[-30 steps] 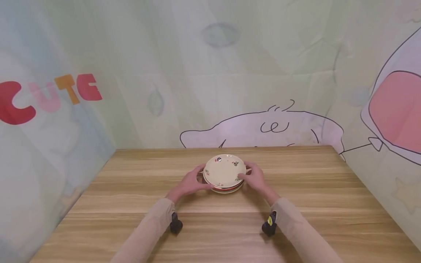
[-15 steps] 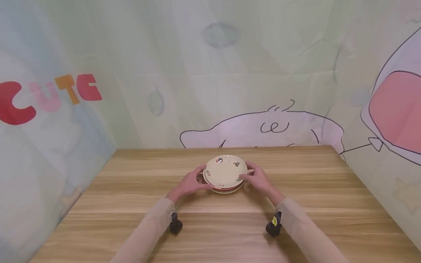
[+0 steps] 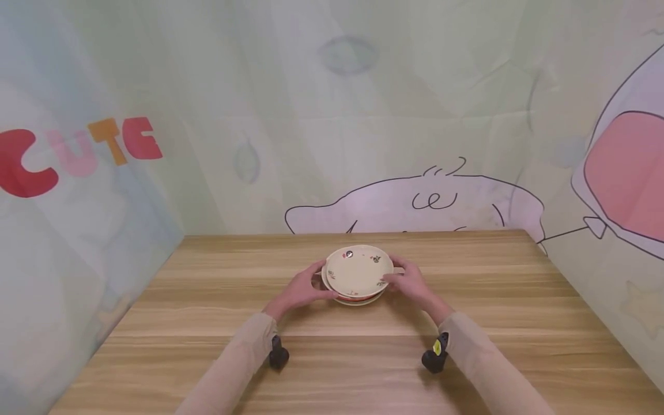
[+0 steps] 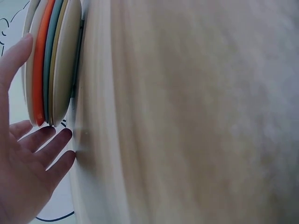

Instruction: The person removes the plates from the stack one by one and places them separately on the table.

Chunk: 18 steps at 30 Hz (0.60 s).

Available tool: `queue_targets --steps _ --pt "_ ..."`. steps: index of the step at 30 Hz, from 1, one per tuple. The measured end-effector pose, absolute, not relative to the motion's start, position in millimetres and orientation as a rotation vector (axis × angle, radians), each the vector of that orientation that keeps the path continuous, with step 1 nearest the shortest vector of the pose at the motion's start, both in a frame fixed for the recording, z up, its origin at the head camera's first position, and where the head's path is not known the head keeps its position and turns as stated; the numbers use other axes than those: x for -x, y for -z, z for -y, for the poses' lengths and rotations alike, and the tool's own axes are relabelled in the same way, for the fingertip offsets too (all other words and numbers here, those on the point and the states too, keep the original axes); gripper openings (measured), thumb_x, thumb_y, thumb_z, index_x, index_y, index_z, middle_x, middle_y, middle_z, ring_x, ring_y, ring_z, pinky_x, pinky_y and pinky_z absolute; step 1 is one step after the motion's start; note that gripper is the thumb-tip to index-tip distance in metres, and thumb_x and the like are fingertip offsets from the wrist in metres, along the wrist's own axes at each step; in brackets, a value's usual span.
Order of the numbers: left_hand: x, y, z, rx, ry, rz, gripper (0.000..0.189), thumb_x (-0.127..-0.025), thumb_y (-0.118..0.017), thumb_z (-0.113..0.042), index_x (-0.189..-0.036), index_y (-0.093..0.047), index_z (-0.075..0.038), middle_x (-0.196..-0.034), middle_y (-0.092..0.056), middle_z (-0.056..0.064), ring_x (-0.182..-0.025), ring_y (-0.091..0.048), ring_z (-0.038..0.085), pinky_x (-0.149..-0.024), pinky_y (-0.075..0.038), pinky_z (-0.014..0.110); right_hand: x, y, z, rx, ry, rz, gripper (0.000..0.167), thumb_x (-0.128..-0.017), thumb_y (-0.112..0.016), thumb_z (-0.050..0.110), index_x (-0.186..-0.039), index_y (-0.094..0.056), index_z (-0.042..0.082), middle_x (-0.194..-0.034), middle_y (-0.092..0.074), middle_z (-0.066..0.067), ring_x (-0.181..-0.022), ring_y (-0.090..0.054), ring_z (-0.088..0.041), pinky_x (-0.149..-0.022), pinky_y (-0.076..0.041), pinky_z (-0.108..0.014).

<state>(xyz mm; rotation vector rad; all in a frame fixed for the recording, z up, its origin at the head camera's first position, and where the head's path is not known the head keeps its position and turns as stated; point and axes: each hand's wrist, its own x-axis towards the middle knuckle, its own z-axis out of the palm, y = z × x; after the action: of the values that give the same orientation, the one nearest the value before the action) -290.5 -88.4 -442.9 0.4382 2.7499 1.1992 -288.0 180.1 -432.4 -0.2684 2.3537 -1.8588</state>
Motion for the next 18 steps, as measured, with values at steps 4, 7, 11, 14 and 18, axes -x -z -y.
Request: queue_targets --steps 4,7,11,14,18 --pt "290.6 442.7 88.6 -0.44 -1.198 -2.746 0.099 -0.066 -0.077 -0.044 -0.143 -0.026 -0.01 -0.137 -0.042 0.014 -0.124 -0.04 0.027 -0.106 -0.026 0.044 287.6 430.8 -181.1 0.265 1.864 -2.343 0.06 -0.084 -0.053 -0.003 -0.135 -0.025 -0.014 -0.131 -0.034 -0.032 -0.074 -0.057 -0.007 -0.063 -0.051 -0.019" --pt "290.0 441.7 88.2 -0.439 -1.205 -2.742 0.098 -0.066 -0.078 -0.044 -0.143 -0.027 -0.01 -0.136 -0.043 0.014 -0.124 -0.04 0.028 -0.106 -0.027 0.045 287.1 429.9 -183.6 0.267 1.858 -2.341 0.059 -0.085 -0.052 -0.003 -0.135 -0.024 -0.014 -0.133 -0.032 -0.033 -0.073 -0.057 -0.008 -0.063 -0.052 -0.019" --pt "288.8 440.4 87.7 -0.428 -1.207 -2.741 0.099 -0.065 -0.077 -0.045 -0.143 -0.027 -0.011 -0.137 -0.042 0.013 -0.124 -0.039 0.027 -0.105 -0.028 0.045 285.7 429.0 -186.8 0.267 1.851 -2.349 0.059 -0.086 -0.052 -0.003 -0.136 -0.023 -0.014 -0.134 -0.03 -0.032 -0.072 -0.057 -0.008 -0.063 -0.052 -0.02" --pt "288.4 440.2 87.7 -0.427 -1.22 -2.731 0.099 -0.066 -0.077 -0.045 -0.143 -0.026 -0.011 -0.135 -0.043 0.013 -0.122 -0.042 0.026 -0.104 -0.03 0.043 284.1 428.2 -188.4 0.268 1.862 -2.343 0.059 -0.085 -0.052 -0.003 -0.136 -0.023 -0.013 -0.135 -0.03 -0.032 -0.072 -0.058 -0.008 -0.064 -0.052 -0.021" --pt "288.9 440.9 88.0 -0.431 -1.238 -2.718 0.098 -0.066 -0.077 -0.044 -0.143 -0.027 -0.01 -0.131 -0.047 0.013 -0.117 -0.046 0.025 -0.102 -0.035 0.04 282.4 428.0 -190.2 0.277 1.895 -2.321 0.059 -0.085 -0.051 -0.005 -0.136 -0.023 -0.013 -0.135 -0.029 -0.033 -0.07 -0.058 -0.007 -0.064 -0.052 -0.02"
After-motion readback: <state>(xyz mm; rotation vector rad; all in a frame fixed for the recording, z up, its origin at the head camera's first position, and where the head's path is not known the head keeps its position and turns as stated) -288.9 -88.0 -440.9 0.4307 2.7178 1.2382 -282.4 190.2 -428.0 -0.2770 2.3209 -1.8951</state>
